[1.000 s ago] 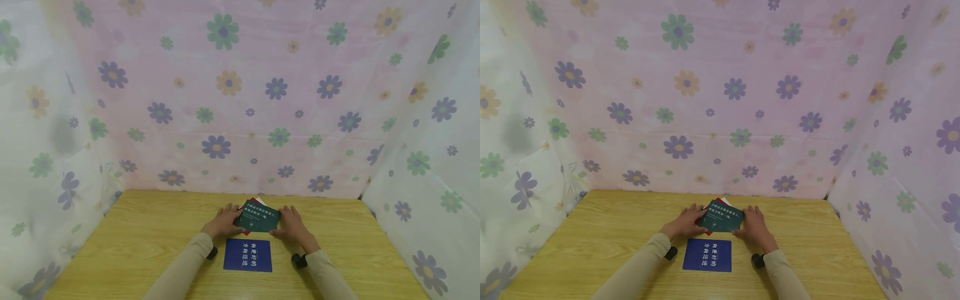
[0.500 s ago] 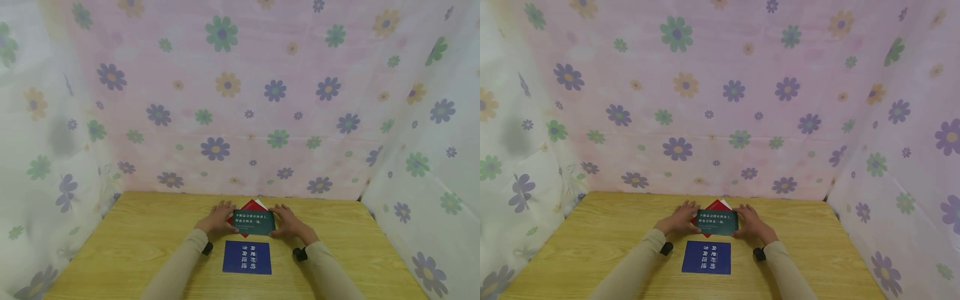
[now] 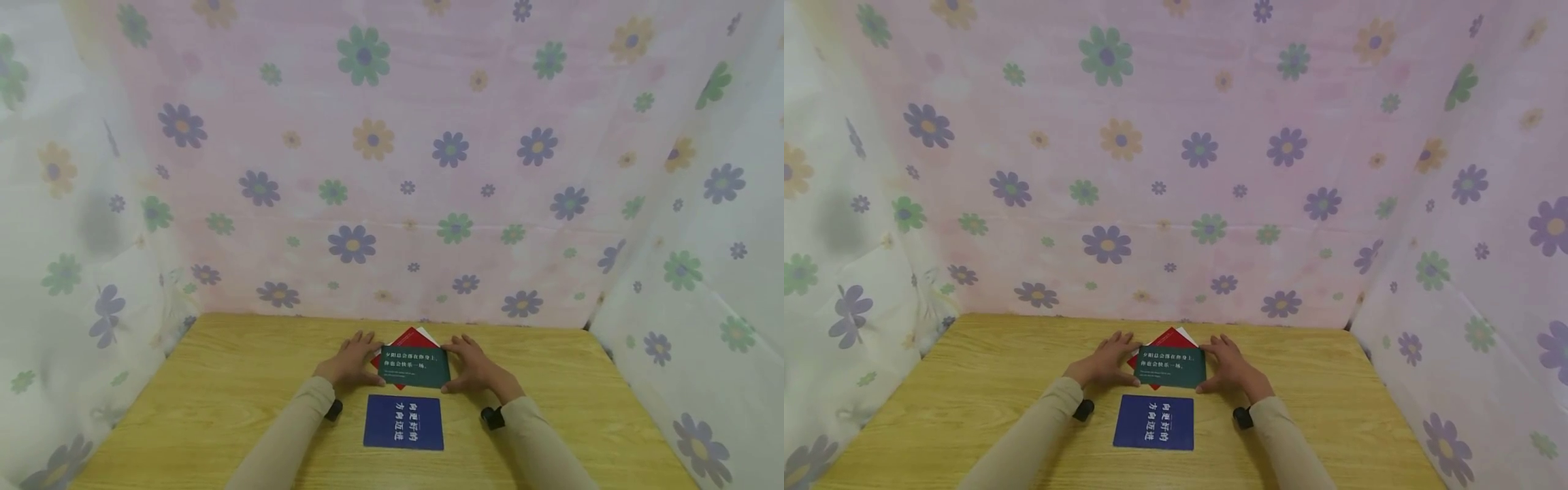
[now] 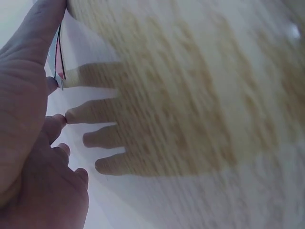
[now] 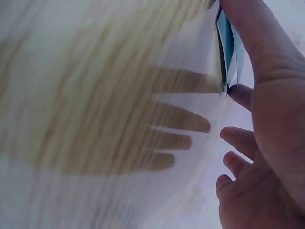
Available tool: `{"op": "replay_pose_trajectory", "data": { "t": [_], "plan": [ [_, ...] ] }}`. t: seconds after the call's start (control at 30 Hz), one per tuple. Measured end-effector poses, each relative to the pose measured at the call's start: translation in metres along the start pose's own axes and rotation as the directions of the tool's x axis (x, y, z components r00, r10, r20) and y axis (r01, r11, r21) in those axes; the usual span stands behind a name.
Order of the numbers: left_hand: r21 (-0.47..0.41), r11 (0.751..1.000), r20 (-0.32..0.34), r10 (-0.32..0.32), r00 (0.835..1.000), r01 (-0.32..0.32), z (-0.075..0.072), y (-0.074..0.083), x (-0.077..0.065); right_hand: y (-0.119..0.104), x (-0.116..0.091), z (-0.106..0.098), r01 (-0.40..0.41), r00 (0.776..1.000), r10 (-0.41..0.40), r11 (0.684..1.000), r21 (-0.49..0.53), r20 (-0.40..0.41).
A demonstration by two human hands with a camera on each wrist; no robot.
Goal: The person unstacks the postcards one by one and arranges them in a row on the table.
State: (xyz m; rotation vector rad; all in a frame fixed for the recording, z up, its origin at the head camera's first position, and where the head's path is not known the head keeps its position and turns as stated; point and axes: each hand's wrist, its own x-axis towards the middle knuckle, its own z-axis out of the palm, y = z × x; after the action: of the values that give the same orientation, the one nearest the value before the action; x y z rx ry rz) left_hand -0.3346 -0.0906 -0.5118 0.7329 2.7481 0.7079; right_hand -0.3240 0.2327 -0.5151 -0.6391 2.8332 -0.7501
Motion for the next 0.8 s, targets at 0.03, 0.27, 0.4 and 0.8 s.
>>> {"op": "replay_pose_trajectory", "data": {
  "t": [0.03, 0.27, 0.4, 0.8],
  "plan": [
    [0.002, 1.000, 0.000, -0.002, 1.000, 0.002, 0.0002, 0.0004, -0.0005, -0.0006, -0.0002, -0.0001, 0.006, 1.000, -0.006, 1.000, 0.002, -0.005],
    [-0.001, 1.000, -0.012, -0.006, 1.000, 0.006, 0.0006, 0.0015, -0.0018, -0.0031, -0.0001, 0.0000, 0.040, 0.999, -0.039, 0.999, 0.019, -0.034],
    [-0.018, 1.000, -0.012, -0.011, 1.000, 0.011, -0.0010, 0.0022, -0.0020, -0.0028, 0.0013, 0.0005, 0.059, 0.997, -0.059, 0.998, 0.001, -0.051],
    [-0.168, 0.985, 0.006, -0.031, 0.999, 0.032, -0.0014, -0.0041, -0.0073, -0.0056, -0.0025, -0.0024, 0.064, 0.994, -0.057, 0.995, 0.073, -0.092]
  ]
}}
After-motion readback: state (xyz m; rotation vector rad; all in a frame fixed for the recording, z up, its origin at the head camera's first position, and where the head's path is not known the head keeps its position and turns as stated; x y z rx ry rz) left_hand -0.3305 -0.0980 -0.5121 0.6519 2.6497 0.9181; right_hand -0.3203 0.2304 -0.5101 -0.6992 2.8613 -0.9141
